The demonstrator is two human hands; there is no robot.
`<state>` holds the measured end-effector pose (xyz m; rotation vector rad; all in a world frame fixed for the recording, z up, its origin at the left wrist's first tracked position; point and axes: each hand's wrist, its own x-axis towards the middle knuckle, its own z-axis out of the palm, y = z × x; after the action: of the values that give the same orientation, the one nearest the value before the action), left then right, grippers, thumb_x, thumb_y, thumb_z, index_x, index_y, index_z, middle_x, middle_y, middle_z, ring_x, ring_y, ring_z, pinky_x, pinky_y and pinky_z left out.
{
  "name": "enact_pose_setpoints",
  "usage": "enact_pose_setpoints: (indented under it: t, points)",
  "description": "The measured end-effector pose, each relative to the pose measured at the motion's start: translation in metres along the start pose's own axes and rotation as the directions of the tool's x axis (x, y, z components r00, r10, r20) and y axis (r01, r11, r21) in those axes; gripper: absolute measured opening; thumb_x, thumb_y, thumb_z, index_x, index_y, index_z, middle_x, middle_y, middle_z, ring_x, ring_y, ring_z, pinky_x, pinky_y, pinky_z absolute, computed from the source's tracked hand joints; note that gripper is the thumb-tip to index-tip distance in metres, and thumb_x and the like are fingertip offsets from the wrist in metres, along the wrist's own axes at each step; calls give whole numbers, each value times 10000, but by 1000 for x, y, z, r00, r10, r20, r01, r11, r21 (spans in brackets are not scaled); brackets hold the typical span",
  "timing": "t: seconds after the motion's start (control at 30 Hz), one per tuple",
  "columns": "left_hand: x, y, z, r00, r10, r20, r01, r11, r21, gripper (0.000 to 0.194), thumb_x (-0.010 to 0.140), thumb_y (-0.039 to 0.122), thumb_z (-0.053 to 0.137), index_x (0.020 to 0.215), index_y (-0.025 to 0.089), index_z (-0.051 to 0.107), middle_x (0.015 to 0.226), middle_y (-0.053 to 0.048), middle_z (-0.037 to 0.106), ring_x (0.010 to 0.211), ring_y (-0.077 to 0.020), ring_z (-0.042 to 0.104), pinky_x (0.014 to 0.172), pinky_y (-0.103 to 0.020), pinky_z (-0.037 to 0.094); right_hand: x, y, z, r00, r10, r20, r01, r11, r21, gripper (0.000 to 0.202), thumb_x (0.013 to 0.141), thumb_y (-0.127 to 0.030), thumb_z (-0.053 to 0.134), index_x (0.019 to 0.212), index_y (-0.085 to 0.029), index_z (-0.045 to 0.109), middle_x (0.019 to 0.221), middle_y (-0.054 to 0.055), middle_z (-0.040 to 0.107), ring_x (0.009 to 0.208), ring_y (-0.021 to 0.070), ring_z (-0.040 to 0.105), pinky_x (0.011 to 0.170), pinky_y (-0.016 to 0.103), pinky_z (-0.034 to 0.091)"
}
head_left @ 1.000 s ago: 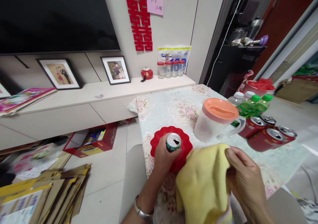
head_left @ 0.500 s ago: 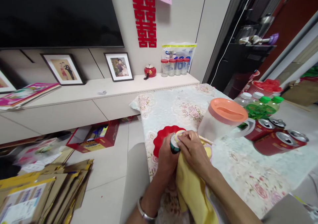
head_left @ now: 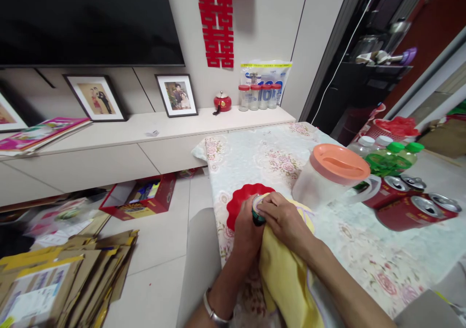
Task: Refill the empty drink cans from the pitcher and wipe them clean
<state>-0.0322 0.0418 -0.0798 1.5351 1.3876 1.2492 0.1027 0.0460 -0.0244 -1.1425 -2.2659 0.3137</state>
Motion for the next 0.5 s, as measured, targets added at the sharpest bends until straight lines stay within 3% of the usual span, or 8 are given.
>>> enact_pose_setpoints:
  t: [0.2, 0.37, 0.5]
  points:
    - [-1, 9, -4, 999, -31, 15, 30, 999, 39, 309, 876, 280, 668, 1178, 214, 664, 1158, -99, 746, 1093, -294, 702, 927, -433, 561, 9, 6, 9, 996, 74, -41, -78, 992, -100, 252, 1008, -106, 472, 831, -174, 639, 889, 68, 580, 870, 195, 527, 740, 299, 399]
    - [-1, 9, -2, 999, -33, 17, 33, 999, 10, 469, 826, 254, 718, 1287, 219, 635, 1300, -116, 716, 1218, -317, 668, 1032, -467, 535, 1, 2, 11, 980, 169, -102, -184, 970, -162, 250, 991, -91, 460, 823, -172, 626, 878, 80, 553, 829, 201, 483, 720, 316, 365]
    - [-2, 7, -2, 999, -40, 23, 40, 999, 6, 414, 876, 277, 667, 1286, 222, 644, 1292, -117, 715, 1222, -307, 667, 1045, -468, 531, 5, -1, 16, 978, 180, -105, -193, 973, -127, 257, 988, -107, 470, 799, -170, 631, 855, 71, 549, 807, 189, 487, 704, 309, 369]
